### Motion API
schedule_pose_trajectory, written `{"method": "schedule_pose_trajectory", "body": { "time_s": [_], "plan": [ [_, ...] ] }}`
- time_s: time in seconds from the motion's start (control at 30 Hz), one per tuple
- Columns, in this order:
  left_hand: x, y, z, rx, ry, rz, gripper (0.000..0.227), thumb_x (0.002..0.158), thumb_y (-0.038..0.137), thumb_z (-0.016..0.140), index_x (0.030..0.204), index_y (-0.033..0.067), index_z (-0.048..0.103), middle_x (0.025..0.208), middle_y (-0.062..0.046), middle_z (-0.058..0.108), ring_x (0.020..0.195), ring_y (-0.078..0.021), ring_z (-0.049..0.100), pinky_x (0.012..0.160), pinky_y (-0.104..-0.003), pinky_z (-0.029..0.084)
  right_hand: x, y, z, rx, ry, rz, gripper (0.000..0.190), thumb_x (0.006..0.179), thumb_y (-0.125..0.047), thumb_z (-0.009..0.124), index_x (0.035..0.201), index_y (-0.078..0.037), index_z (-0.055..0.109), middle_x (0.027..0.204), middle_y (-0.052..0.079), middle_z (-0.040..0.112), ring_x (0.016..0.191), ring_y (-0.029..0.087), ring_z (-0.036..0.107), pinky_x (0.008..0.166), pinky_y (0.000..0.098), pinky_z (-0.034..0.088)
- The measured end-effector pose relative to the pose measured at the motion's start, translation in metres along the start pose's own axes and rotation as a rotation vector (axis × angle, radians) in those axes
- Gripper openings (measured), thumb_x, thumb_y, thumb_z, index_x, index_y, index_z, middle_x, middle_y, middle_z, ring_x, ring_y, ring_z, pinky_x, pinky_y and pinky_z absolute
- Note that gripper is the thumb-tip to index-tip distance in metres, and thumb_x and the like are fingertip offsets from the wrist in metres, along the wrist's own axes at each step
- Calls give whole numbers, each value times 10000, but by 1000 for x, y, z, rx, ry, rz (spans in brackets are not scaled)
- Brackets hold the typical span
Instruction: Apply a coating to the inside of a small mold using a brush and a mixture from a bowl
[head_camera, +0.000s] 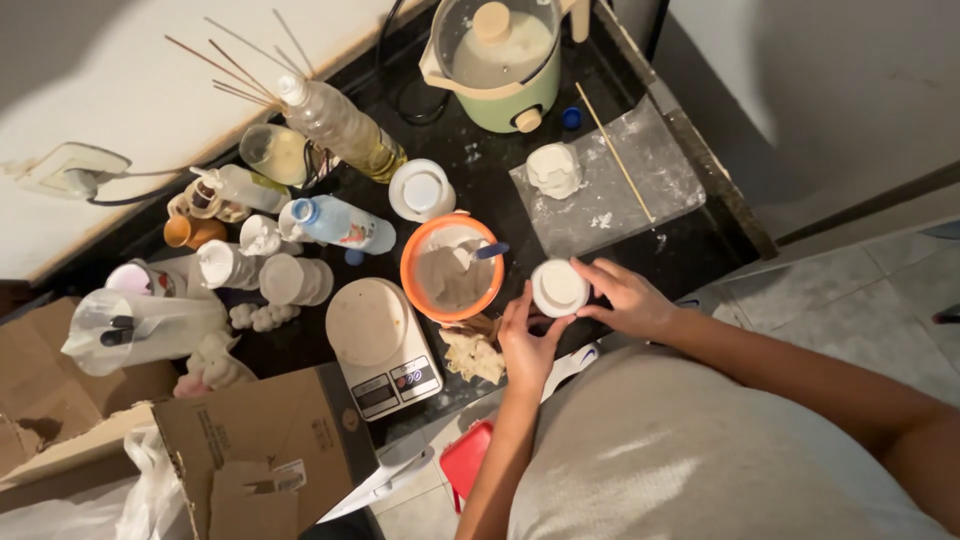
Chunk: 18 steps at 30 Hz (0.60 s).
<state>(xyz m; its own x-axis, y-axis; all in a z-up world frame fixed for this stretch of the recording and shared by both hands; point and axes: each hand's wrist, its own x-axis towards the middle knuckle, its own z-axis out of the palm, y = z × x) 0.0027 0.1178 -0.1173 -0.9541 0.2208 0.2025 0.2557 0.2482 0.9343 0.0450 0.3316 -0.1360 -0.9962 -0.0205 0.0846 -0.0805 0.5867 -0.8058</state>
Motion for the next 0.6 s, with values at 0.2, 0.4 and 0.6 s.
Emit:
{"method": "schedule_pose_trajectory", "body": {
  "time_s": [0.2, 0.4, 0.6],
  "plan": [
    [-3, -13, 3, -51, 30, 4, 854, 622, 25, 968, 1374, -95, 582, 981, -225, 639, 795, -326, 742, 660, -298, 686, 6, -5, -1, -96, -42, 4, 779, 861, -482, 746, 1526, -151, 512, 996, 74, 634, 877, 250, 707, 739, 410, 587],
    [-6, -4, -1, -40, 39, -71, 865, 613, 56, 988, 1352, -133, 580, 987, -220, 651, 808, -325, 746, 661, -292, 690, 11, -8, -10, -179, -149, 19, 809, 868, -576, 690, 1553, -200, 480, 1064, 34, 618, 928, 211, 696, 754, 366, 588],
    [-1, 1, -13, 103, -36, -106, 934, 508, 230, 1041, 1288, -33, 599, 1103, -143, 634, 920, -276, 731, 660, -262, 662, 37, -27, -53, -101, -303, -8, 697, 865, -274, 764, 1492, -95, 519, 1206, 135, 632, 997, 317, 712, 804, 447, 589]
  ]
}}
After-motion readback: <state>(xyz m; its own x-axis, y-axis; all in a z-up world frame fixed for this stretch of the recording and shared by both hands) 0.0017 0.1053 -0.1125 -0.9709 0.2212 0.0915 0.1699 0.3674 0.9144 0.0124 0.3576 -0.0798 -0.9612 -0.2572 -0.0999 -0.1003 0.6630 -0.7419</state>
